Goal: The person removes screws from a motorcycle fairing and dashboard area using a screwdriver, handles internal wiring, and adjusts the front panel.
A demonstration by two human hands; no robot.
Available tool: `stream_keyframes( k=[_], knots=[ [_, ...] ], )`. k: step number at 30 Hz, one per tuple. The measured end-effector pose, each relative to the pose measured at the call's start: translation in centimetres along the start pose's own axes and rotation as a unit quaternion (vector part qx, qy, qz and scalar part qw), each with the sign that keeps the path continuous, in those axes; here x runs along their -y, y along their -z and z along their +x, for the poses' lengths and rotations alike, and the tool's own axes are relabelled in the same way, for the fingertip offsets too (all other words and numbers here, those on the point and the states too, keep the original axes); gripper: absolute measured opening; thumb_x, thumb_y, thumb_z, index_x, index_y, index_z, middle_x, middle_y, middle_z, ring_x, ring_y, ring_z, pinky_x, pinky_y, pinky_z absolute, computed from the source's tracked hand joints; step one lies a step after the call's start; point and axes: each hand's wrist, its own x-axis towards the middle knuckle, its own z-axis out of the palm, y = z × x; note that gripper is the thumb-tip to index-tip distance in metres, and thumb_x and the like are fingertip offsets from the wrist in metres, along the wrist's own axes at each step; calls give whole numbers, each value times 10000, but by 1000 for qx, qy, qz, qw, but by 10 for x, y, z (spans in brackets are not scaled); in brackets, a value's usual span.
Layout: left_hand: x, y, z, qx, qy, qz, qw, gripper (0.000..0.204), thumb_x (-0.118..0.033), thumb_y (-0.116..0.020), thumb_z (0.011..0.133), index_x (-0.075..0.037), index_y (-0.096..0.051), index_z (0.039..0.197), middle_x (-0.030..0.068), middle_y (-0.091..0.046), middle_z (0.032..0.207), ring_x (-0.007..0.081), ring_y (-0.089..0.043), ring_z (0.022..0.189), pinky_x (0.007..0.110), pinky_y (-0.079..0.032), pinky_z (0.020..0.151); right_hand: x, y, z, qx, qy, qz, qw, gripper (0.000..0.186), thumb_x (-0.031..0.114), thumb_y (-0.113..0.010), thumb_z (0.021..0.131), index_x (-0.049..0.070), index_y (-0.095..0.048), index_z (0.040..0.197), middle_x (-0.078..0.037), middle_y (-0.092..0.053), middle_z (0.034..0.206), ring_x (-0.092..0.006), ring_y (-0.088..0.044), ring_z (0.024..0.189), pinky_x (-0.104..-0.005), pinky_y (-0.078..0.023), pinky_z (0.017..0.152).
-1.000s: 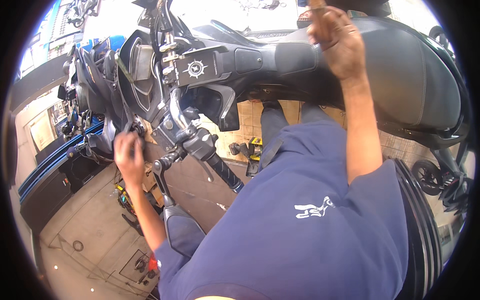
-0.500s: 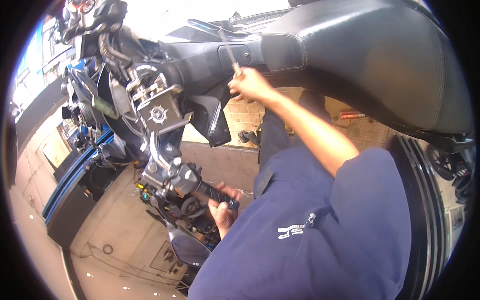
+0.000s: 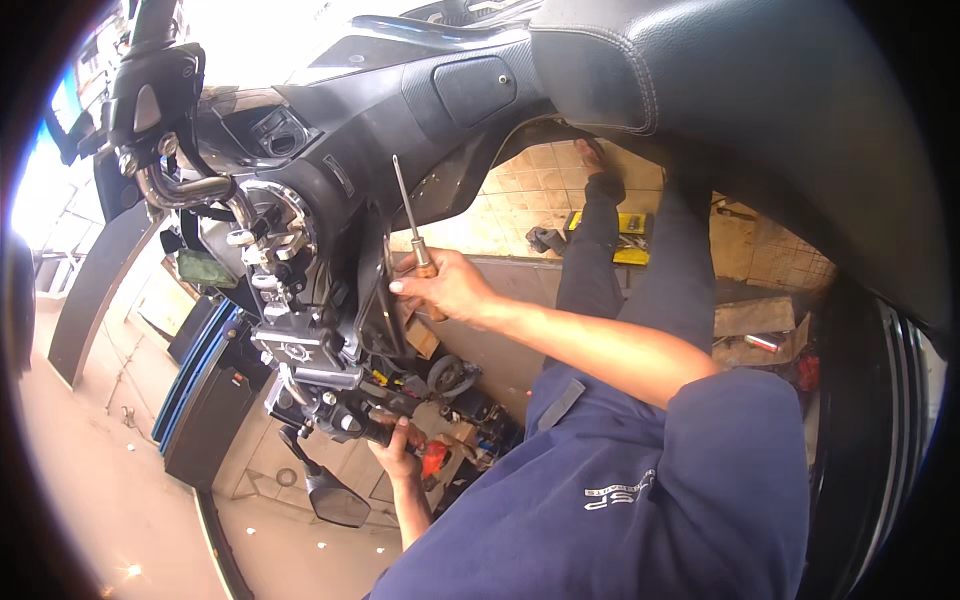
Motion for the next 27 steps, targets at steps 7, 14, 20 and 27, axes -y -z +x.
stream_keyframes(
  k=[7, 14, 20, 27],
  knots=[
    [3, 11, 7, 27, 30, 32, 999, 196, -98, -637, 853, -12, -476, 782, 97, -487, 526, 187, -474, 413, 339, -433, 425, -36, -33, 33, 7, -2, 105, 994, 336, 94, -760, 886, -14, -591, 1155, -86, -694, 900, -150, -696, 806, -287, -574, 723],
    [4, 9, 2, 39, 39, 11, 998, 193, -99, -646, 855, 2, -494, 795, 114, -500, 525, 196, -469, 413, 350, -428, 429, -50, -48, 49, -34, -2, 137, 990, 267, 103, -776, 869, 56, -534, 972, -39, -656, 784, -118, -648, 635, -250, -511, 544],
    [8, 6, 1, 42, 42, -35, 998, 154, -60, -631, 883, 29, -524, 818, 99, -492, 526, 182, -457, 411, 327, -419, 424, -62, -54, 55, -49, 29, 128, 990, 293, 118, -788, 860, 78, -509, 939, -19, -627, 740, -104, -622, 590, -245, -460, 468],
    [5, -9, -2, 54, 40, -57, 996, 183, -112, -617, 895, 12, -500, 829, 78, -447, 523, 172, -427, 405, 326, -397, 410, -54, -28, 49, -13, 41, 102, 994, 294, 141, -798, 854, 58, -525, 924, -25, -638, 771, -110, -635, 608, -246, -488, 495]
  ],
)
